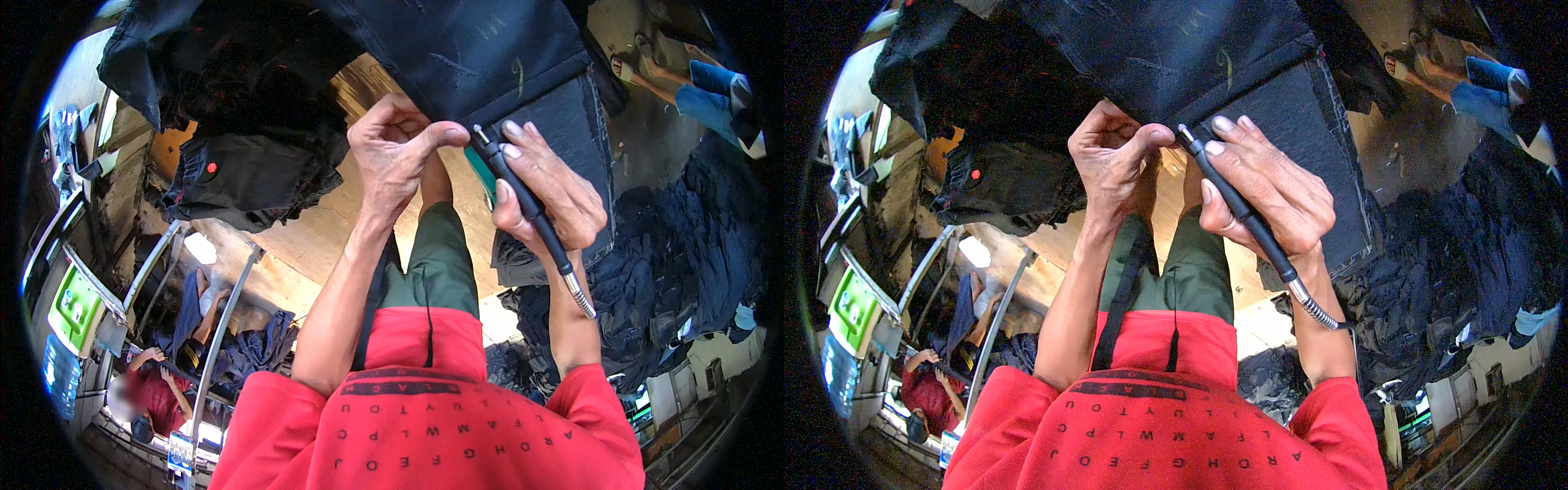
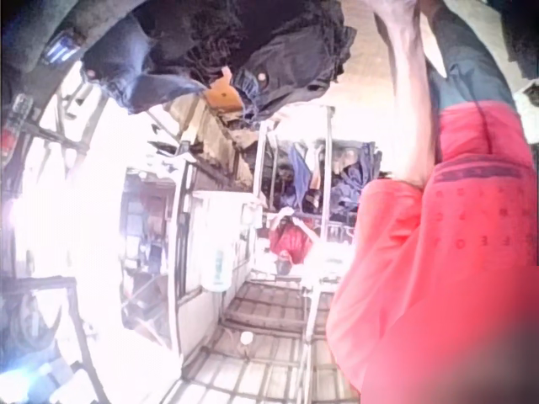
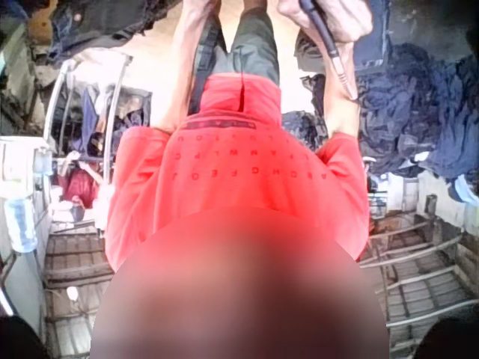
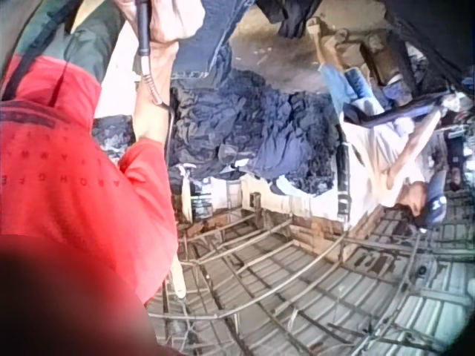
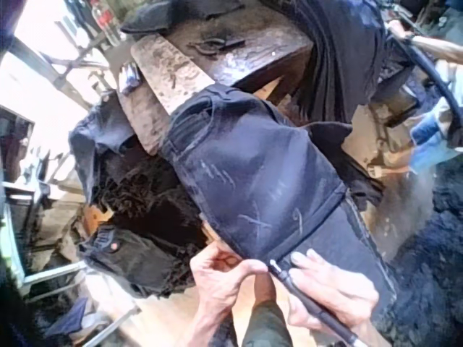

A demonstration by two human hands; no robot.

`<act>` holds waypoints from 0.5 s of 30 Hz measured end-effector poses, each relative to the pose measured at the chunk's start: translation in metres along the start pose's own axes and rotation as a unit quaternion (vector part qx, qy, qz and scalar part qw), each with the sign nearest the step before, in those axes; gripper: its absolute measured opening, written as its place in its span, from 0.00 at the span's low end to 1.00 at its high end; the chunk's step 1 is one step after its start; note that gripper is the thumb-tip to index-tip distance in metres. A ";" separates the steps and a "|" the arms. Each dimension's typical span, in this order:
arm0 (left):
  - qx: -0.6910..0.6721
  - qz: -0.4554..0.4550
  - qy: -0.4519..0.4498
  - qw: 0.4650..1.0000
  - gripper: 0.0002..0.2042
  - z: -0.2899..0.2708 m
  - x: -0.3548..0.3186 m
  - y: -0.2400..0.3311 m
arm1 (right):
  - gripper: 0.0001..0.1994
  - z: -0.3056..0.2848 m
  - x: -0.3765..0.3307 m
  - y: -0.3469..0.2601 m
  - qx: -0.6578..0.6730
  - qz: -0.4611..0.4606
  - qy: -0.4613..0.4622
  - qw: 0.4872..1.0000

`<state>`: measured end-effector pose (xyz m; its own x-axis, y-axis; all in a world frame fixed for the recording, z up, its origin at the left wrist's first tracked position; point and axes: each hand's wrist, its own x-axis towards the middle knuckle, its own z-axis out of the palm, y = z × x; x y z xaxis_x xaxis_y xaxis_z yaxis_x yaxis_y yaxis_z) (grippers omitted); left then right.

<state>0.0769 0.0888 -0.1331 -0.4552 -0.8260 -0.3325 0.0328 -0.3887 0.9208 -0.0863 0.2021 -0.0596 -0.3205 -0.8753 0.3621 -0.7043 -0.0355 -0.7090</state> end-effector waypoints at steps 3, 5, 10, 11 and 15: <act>-0.014 0.017 0.008 1.000 0.15 0.002 0.001 -0.002 | 0.14 0.000 -0.001 -0.001 0.002 -0.005 -0.010 1.000; -0.040 0.012 0.007 0.999 0.15 0.003 0.001 -0.003 | 0.14 0.000 -0.001 -0.001 0.002 -0.006 -0.017 1.000; -0.037 0.009 -0.004 0.999 0.15 0.002 0.000 -0.002 | 0.13 0.001 -0.002 0.001 -0.005 -0.012 -0.025 1.000; -0.045 0.008 -0.004 0.999 0.15 0.002 0.000 -0.001 | 0.13 0.001 -0.002 0.001 -0.002 -0.012 -0.022 1.000; -0.021 0.005 -0.003 1.000 0.14 0.004 0.001 0.003 | 0.13 0.000 -0.003 0.002 -0.008 -0.009 -0.017 1.000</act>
<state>0.0732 0.0885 -0.1302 -0.4596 -0.8281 -0.3211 0.0756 -0.3967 0.9148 -0.0864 0.2049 -0.0625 -0.2862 -0.8909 0.3527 -0.7193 -0.0434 -0.6933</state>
